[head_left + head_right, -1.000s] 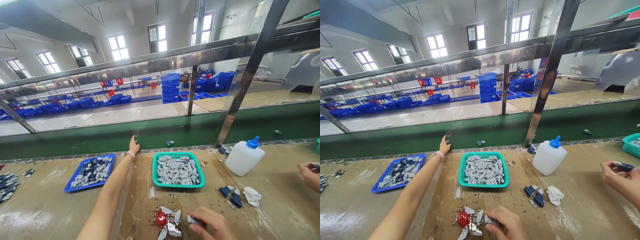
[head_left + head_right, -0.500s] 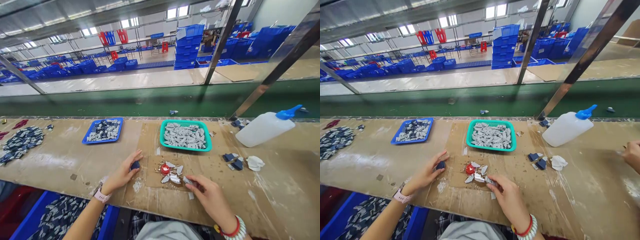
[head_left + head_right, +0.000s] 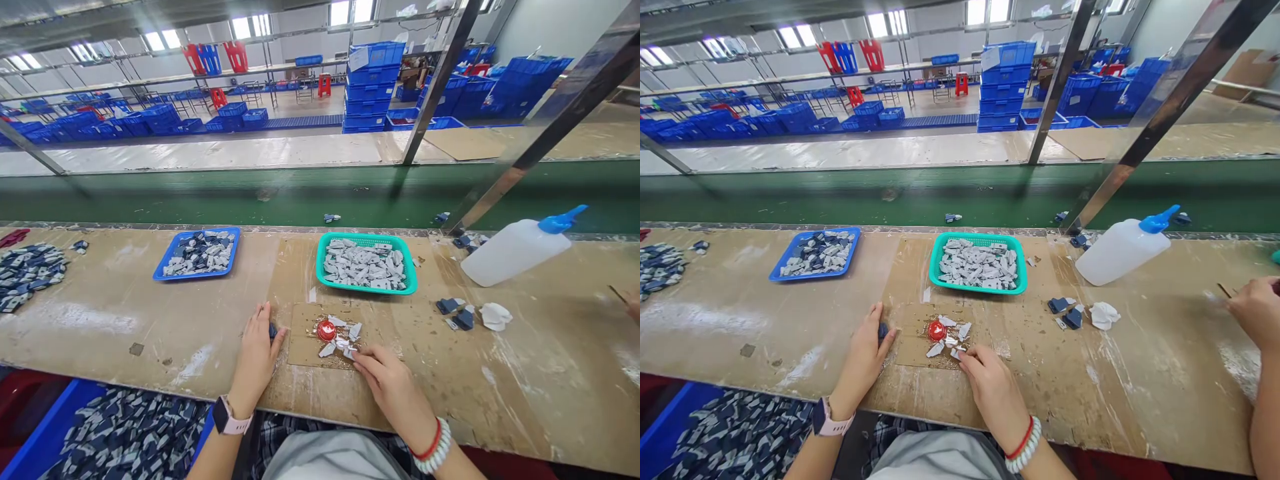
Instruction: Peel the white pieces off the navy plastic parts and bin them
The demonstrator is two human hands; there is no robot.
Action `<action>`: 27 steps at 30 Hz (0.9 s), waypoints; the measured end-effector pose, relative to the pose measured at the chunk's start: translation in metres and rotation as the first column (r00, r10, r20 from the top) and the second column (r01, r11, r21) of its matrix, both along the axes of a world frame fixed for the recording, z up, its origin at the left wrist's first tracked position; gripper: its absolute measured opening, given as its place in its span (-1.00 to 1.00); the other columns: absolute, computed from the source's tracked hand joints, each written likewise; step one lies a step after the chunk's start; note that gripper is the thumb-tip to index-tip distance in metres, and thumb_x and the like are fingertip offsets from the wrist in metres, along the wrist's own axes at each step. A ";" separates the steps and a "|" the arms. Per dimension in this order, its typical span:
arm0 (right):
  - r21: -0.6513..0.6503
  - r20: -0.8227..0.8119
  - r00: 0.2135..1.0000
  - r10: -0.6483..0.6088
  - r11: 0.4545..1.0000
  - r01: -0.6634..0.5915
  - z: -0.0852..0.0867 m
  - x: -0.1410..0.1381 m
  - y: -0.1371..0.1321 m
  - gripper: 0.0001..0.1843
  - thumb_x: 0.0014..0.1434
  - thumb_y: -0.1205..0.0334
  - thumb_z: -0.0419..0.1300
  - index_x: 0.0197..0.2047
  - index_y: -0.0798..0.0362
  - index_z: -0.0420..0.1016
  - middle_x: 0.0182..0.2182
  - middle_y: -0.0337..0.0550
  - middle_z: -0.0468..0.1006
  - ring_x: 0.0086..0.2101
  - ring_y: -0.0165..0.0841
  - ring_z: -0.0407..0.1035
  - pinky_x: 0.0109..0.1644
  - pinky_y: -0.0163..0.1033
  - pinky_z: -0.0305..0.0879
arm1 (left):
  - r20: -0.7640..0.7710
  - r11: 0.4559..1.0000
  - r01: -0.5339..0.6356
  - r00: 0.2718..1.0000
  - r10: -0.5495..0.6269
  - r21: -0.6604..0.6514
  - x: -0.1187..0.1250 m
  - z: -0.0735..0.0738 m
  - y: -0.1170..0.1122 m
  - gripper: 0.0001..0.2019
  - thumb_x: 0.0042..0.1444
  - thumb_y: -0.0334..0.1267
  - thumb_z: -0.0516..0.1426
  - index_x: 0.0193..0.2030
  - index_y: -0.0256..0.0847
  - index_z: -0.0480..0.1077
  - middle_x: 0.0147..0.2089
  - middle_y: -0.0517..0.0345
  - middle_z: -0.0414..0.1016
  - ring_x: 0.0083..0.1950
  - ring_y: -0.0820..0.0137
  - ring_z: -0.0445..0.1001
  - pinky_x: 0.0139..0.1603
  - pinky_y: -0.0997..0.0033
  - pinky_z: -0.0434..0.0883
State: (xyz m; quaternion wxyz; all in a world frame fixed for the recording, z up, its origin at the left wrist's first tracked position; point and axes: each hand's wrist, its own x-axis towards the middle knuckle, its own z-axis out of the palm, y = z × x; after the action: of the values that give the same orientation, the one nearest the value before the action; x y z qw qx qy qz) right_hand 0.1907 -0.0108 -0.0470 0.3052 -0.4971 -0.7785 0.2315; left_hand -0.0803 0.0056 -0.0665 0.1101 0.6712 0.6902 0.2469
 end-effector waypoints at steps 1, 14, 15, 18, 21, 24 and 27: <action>-0.029 -0.042 0.999 -0.008 1.000 0.007 0.001 0.001 0.001 -0.60 0.34 0.10 -0.06 -0.20 0.06 0.58 -0.32 -0.05 0.53 -0.33 -0.31 0.43 -0.26 -0.20 0.41 | -0.004 1.000 0.011 1.000 -0.011 0.000 -0.002 -0.002 -0.001 -0.41 0.28 -0.03 -0.04 0.36 -0.28 -0.02 0.36 -0.18 0.08 0.38 0.13 0.03 0.36 -0.05 0.06; -0.674 -0.657 0.566 -0.498 0.725 -0.145 0.029 0.009 0.026 -0.53 -0.12 -0.04 0.39 -0.22 0.14 0.60 -0.58 -0.19 0.48 -0.56 -0.48 0.30 -0.48 -0.35 0.32 | 0.915 0.990 0.079 0.395 0.079 -0.119 0.045 0.051 -0.006 -0.37 0.20 -0.05 0.13 0.34 0.04 -0.05 0.26 -0.17 0.26 -0.58 0.64 0.28 -0.47 0.51 0.38; -0.671 -0.661 0.559 -0.501 0.728 -0.141 0.031 0.009 0.027 -0.53 -0.13 -0.04 0.40 -0.23 0.14 0.61 -0.57 -0.18 0.49 -0.54 -0.46 0.32 -0.45 -0.33 0.35 | 0.935 0.981 0.123 0.339 0.099 -0.149 0.052 0.053 -0.003 -0.36 0.18 -0.04 0.15 0.33 -0.01 -0.02 0.20 -0.19 0.34 -0.60 0.65 0.22 -0.52 0.54 0.33; -0.647 -0.652 0.581 -0.487 0.757 -0.090 0.036 0.010 0.030 -0.54 -0.10 -0.05 0.38 -0.21 0.12 0.61 -0.54 -0.14 0.53 -0.50 -0.41 0.38 -0.38 -0.27 0.43 | 0.950 0.960 0.209 0.289 0.120 -0.185 0.071 0.055 0.004 -0.29 0.08 0.01 0.22 0.30 -0.09 0.03 0.04 -0.16 0.48 -0.60 0.63 0.18 -0.57 0.57 0.23; -0.551 -0.648 0.636 -0.420 0.834 -0.010 0.044 0.010 0.029 -0.63 -0.05 0.00 0.36 -0.24 0.08 0.62 -0.43 -0.10 0.57 -0.46 -0.39 0.43 -0.37 -0.29 0.47 | 0.958 0.961 0.229 0.272 0.088 -0.154 0.087 0.056 0.008 -0.30 0.11 0.21 0.08 0.29 -0.12 0.07 -0.02 -0.13 0.52 -0.60 0.57 0.19 -0.56 0.50 0.24; -0.356 -0.642 0.715 -0.279 0.933 0.044 0.056 0.002 0.025 -0.78 0.04 0.09 0.31 -0.27 0.04 0.63 -0.35 -0.08 0.57 -0.38 -0.36 0.46 -0.35 -0.32 0.49 | 0.952 0.966 0.182 0.278 0.128 -0.183 0.102 0.060 0.011 -0.33 0.21 0.27 -0.24 0.30 -0.10 0.09 0.01 -0.09 0.51 -0.61 0.53 0.16 -0.56 0.45 0.23; -0.197 -0.604 0.776 -0.180 0.978 0.073 0.065 -0.011 0.020 -0.84 0.13 0.21 0.25 -0.23 0.02 0.62 -0.35 -0.09 0.56 -0.35 -0.37 0.47 -0.35 -0.34 0.49 | 0.924 0.984 0.092 0.365 0.112 -0.156 0.115 0.063 0.010 -0.37 0.23 0.23 -0.25 0.31 -0.03 0.05 0.10 -0.04 0.46 -0.55 0.48 0.21 -0.56 0.46 0.23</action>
State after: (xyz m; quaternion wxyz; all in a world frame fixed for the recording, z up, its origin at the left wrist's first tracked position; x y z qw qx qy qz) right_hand 0.1795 0.0087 0.0180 0.5166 -0.4685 -0.5786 0.4230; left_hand 0.0343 0.0160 -0.0033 0.5385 0.3977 0.5313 0.5191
